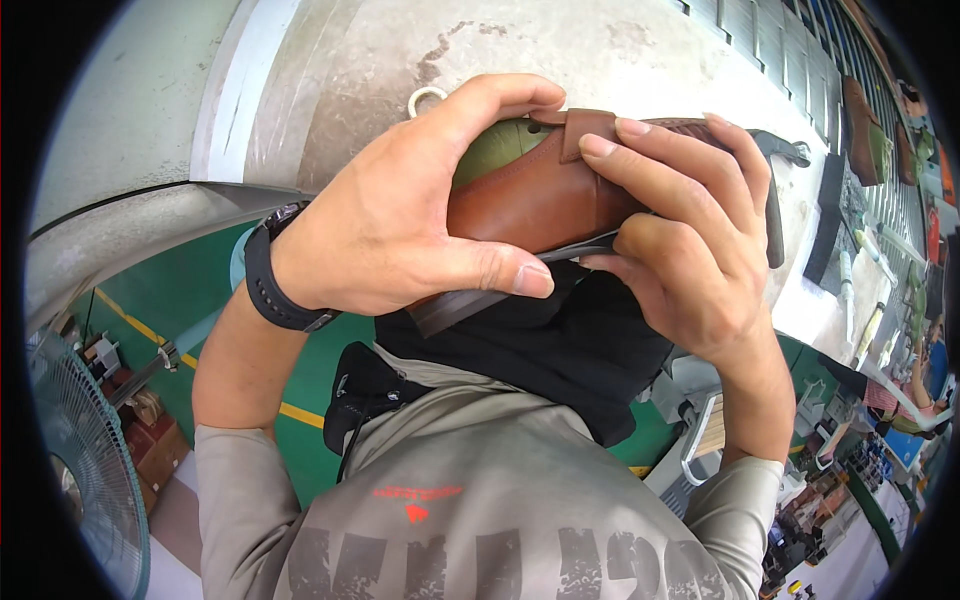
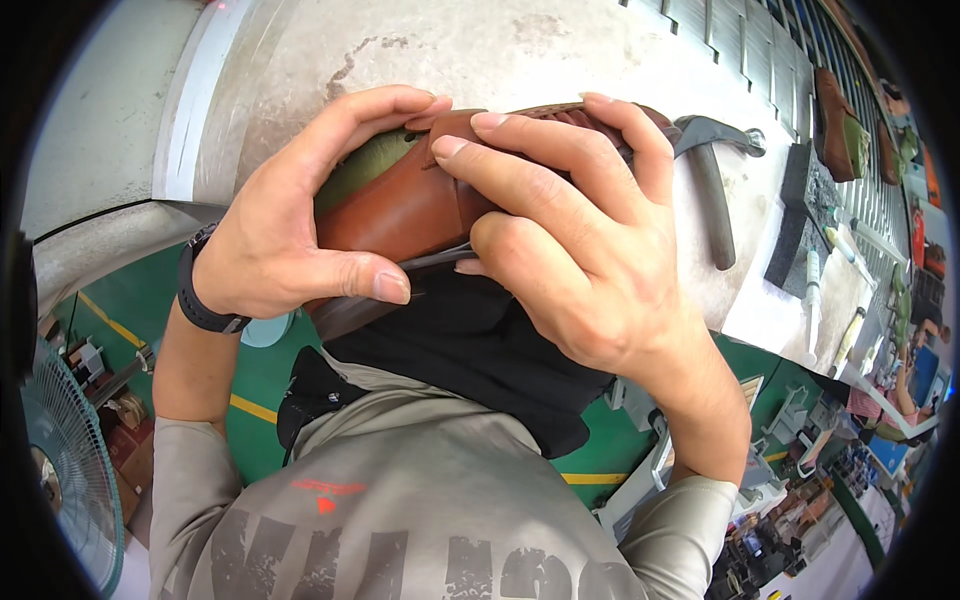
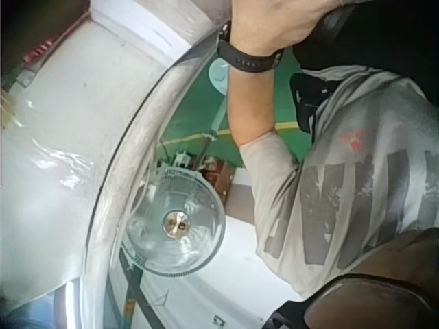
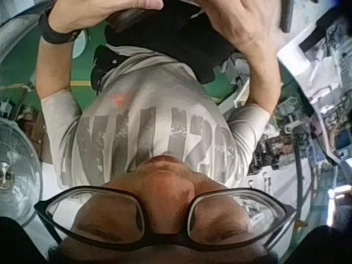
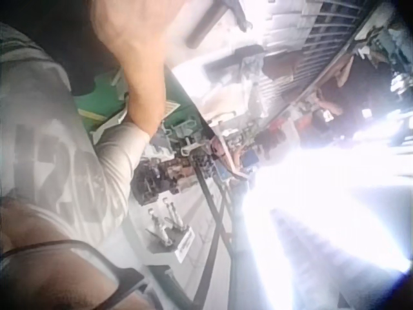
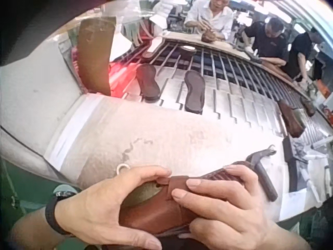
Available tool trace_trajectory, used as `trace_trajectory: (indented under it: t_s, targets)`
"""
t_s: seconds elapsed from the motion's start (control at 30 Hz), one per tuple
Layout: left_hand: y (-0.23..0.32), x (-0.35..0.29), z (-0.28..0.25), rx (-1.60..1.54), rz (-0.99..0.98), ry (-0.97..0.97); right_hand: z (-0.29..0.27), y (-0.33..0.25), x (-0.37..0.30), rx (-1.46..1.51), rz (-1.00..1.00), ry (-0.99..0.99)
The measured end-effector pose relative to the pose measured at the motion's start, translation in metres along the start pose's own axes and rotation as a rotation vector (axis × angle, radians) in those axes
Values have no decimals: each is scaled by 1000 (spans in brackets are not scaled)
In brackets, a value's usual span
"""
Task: The person picks up a leather shoe upper and a sole from a conveyor, aligns them, and hammers the bottom of the shoe and the heel to secure the attachment while holding the shoe against their lap.
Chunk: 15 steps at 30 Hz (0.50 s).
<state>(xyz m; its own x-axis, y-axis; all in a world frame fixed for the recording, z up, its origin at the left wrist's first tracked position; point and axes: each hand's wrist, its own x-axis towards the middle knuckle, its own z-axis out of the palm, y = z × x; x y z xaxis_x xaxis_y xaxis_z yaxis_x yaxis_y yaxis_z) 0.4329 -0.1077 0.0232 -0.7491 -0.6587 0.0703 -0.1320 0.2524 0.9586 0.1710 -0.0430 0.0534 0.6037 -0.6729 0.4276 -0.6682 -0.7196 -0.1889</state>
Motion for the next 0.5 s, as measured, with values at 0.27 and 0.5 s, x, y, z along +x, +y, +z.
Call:
trace_trajectory:
  t_s: [0.27, 0.5]
  targets:
    - [8, 1, 9, 81, -44, 77, -11, -9, 24, 134, 226, 5]
    - [7, 3, 13, 117, 0, 93, -11, 30, -1, 27, 169, 21]
